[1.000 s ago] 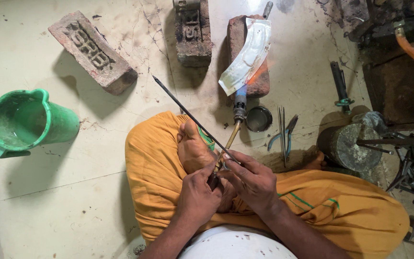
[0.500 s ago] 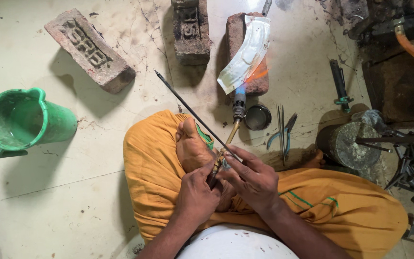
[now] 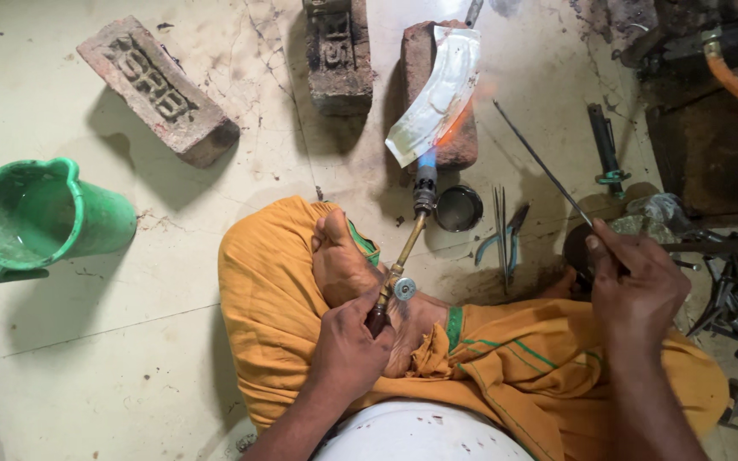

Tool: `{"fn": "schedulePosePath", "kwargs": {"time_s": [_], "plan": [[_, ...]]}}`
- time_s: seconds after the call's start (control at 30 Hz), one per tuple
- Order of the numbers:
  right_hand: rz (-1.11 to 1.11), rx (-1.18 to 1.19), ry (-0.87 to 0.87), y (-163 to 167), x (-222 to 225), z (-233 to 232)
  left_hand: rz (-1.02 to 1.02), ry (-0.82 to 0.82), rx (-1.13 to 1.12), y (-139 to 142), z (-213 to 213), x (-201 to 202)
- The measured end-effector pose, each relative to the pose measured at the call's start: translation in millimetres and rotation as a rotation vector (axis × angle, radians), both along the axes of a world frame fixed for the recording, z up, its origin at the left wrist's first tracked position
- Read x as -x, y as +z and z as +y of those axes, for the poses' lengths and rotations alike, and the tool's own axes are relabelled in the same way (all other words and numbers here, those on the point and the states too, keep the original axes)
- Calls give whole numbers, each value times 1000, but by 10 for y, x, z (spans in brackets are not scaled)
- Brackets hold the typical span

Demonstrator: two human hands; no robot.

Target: The person sits on the floor holding a blowtorch, heating a curved metal blade resting on bricks. They hold a long metal rod against the heated edge, reposition the blade with pliers, and resume heating the blade with the torch.

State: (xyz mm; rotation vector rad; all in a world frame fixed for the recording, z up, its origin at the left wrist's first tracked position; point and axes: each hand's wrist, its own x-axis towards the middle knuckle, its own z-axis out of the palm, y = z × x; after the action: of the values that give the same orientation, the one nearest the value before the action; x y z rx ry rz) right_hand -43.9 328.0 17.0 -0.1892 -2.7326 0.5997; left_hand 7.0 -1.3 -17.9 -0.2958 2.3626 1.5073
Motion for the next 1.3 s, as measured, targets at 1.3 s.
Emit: {"fn": "schedulePosePath", "kwargs": {"time_s": [1.3], "plan": [[63, -139, 220, -344, 211, -75, -21, -43, 42, 107, -44, 52]]}}
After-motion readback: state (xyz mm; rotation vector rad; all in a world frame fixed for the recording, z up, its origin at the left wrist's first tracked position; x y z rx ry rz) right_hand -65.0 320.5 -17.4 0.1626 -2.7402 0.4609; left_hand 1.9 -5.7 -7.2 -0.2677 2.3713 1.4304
